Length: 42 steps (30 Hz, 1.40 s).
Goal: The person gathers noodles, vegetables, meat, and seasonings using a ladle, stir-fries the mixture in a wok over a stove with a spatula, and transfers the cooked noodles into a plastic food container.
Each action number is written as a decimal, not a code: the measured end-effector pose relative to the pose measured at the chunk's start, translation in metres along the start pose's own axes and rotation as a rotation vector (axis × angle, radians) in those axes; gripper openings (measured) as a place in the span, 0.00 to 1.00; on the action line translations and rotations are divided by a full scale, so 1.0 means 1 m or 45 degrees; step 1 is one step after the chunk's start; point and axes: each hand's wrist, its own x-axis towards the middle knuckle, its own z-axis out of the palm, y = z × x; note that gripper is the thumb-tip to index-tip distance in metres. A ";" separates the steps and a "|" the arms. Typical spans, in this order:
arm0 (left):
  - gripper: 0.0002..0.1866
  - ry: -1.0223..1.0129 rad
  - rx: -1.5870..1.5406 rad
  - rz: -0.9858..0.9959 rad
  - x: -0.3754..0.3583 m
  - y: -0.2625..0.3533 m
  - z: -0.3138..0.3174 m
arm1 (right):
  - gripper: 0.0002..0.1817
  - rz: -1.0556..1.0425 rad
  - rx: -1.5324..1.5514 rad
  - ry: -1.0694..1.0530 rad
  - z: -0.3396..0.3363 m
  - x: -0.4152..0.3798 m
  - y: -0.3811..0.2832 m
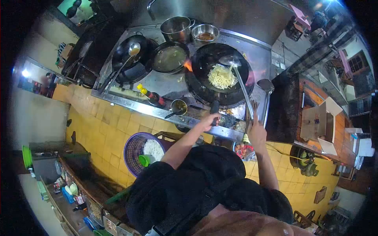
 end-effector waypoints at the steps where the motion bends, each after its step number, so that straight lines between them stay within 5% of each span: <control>1: 0.07 0.008 0.006 0.019 0.006 -0.004 0.004 | 0.30 -0.014 0.060 0.026 0.003 -0.007 -0.002; 5: 0.07 0.086 0.177 0.098 0.015 -0.009 0.004 | 0.33 -0.043 0.132 -0.114 0.056 0.005 0.003; 9: 0.05 0.003 0.104 -0.021 0.030 -0.009 -0.011 | 0.27 -0.099 0.089 0.065 0.031 0.034 -0.022; 15: 0.05 0.074 0.240 -0.073 0.020 0.004 -0.011 | 0.24 -0.015 0.023 -0.141 0.029 0.018 -0.033; 21: 0.08 0.081 0.340 0.056 0.002 0.021 -0.005 | 0.27 -0.037 0.081 -0.068 0.034 0.000 -0.016; 24: 0.07 0.004 0.373 -0.030 0.007 0.018 -0.013 | 0.26 -0.043 0.152 -0.043 -0.018 0.000 -0.032; 27: 0.08 0.025 0.354 -0.014 0.007 0.015 -0.015 | 0.24 -0.045 0.316 -0.003 0.019 0.002 -0.018; 31: 0.06 0.113 0.446 -0.013 0.024 0.004 -0.022 | 0.26 -0.140 0.010 -0.083 0.026 0.023 -0.009; 38: 0.08 0.097 0.425 0.012 0.022 0.002 -0.021 | 0.24 -0.202 0.274 0.065 0.053 0.074 -0.021; 40: 0.08 0.053 0.362 0.010 0.021 0.008 -0.021 | 0.25 -0.556 -0.077 0.703 0.062 0.083 -0.021; 41: 0.08 0.106 0.357 -0.012 0.020 0.008 -0.018 | 0.25 -0.550 -0.077 0.713 0.065 0.086 -0.017; 42: 0.08 0.157 0.344 -0.034 0.018 0.008 -0.011 | 0.25 -0.339 -0.004 0.402 0.059 0.087 -0.016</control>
